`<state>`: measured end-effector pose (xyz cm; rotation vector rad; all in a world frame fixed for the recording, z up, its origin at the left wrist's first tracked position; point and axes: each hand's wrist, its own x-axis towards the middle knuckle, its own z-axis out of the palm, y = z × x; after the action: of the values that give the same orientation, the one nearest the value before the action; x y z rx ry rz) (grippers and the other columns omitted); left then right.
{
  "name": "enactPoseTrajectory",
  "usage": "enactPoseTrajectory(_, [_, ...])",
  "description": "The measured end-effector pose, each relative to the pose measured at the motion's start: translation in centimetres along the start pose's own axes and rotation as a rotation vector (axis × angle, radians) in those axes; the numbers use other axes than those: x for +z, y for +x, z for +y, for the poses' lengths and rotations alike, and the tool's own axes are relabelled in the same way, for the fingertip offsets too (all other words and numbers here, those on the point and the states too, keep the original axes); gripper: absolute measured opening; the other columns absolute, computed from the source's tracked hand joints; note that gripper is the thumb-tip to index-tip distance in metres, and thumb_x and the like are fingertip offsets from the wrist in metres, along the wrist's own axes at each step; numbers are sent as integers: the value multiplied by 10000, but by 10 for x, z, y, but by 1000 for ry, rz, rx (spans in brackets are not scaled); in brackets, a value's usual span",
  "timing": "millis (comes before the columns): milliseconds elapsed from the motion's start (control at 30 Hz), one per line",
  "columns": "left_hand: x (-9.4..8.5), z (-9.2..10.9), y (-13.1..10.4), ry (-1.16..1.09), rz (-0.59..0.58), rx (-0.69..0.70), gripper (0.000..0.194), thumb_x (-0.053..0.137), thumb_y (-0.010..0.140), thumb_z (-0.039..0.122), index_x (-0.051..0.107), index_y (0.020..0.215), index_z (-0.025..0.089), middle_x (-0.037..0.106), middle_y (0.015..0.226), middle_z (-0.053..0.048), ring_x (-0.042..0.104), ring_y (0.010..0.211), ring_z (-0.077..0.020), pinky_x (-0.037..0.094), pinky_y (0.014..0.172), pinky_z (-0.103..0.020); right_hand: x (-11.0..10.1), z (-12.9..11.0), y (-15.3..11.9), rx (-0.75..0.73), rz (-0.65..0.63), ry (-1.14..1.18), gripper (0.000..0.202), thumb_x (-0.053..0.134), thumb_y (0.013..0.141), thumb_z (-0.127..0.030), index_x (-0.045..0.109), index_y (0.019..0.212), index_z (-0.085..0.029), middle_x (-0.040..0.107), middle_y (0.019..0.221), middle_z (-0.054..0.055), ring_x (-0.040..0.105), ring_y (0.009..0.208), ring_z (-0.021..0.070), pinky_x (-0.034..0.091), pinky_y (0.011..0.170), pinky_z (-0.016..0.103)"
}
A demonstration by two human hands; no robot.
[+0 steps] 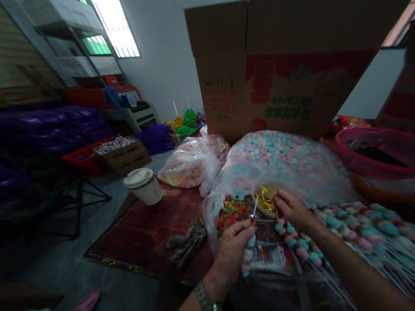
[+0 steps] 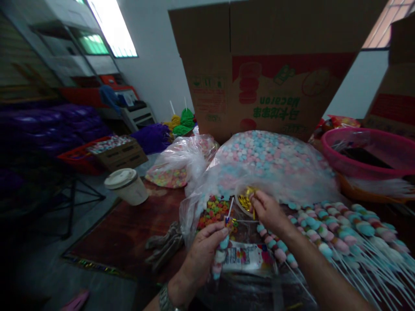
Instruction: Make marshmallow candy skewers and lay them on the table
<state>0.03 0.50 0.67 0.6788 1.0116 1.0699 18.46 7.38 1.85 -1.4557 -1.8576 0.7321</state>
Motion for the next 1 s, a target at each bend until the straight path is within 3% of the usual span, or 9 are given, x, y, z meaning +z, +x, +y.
enactPoseTrajectory(100, [7, 6, 2, -17, -136, 107, 146, 712, 656, 264, 700, 705, 127, 675, 892, -59, 608, 711, -124, 453, 567, -166, 19, -27, -36, -41, -95, 91, 171, 486, 789, -294, 617, 734, -198, 637, 687, 16, 582, 668, 169, 456, 631, 262])
enactPoseTrajectory(167, [10, 7, 2, -26, -175, 91, 178, 724, 642, 269, 711, 738, 121, 672, 771, -47, 578, 594, -102, 434, 506, -168, 30, -35, -54, 4, -131, 242, 169, 496, 784, -298, 615, 727, -193, 631, 701, 20, 581, 706, 179, 456, 671, 277])
enactPoseTrajectory(267, [12, 3, 1, -69, -106, 26, 248, 737, 616, 320, 698, 752, 116, 591, 545, 4, 464, 400, -67, 355, 370, -165, 37, -35, -72, 174, -141, 465, 276, 533, 793, -402, 566, 635, -177, 546, 573, -7, 533, 591, 156, 429, 568, 261])
enactPoseTrajectory(433, [12, 0, -2, -117, -33, -48, 268, 756, 573, 321, 659, 717, 118, 564, 524, 17, 481, 400, -72, 370, 351, -158, 32, -24, -92, 347, 50, 813, 324, 595, 761, -503, 539, 751, -184, 585, 673, -4, 568, 588, 147, 459, 577, 275])
enactPoseTrajectory(567, [11, 0, -7, -74, -144, -110, 250, 750, 581, 300, 627, 713, 127, 584, 541, 21, 469, 368, -56, 353, 309, -138, 28, -22, -99, 304, 140, 713, 351, 562, 789, -461, 546, 1016, -194, 477, 571, -63, 447, 440, 101, 365, 428, 219])
enactPoseTrajectory(667, [12, -4, -12, 10, -272, -185, 272, 739, 596, 334, 626, 722, 122, 537, 471, 45, 391, 279, -49, 284, 230, -148, 35, -25, -101, 249, 110, 556, 574, 538, 793, -367, 387, 1315, -181, 472, 592, -64, 441, 482, 112, 343, 433, 215])
enactPoseTrajectory(767, [14, -8, -14, -25, -202, -160, 271, 746, 580, 317, 613, 718, 125, 538, 468, 49, 404, 285, -51, 302, 250, -152, 47, -26, -102, 214, 111, 499, 720, 544, 765, -322, 253, 1400, -148, 513, 644, -49, 479, 544, 123, 371, 479, 224])
enactPoseTrajectory(867, [16, -8, -14, -103, -106, -149, 287, 765, 541, 292, 598, 708, 128, 607, 559, 10, 484, 367, -72, 347, 316, -159, 53, -20, -104, 267, 83, 564, 564, 544, 764, -361, 437, 1269, -134, 494, 593, -57, 463, 485, 117, 373, 458, 231])
enactPoseTrajectory(1000, [12, -5, -10, -120, -72, -86, 291, 759, 552, 314, 636, 724, 113, 595, 586, 3, 510, 457, -80, 407, 430, -184, 38, -15, -110, 299, 114, 510, 256, 567, 754, -412, 618, 758, -162, 517, 550, -19, 481, 477, 129, 390, 459, 248])
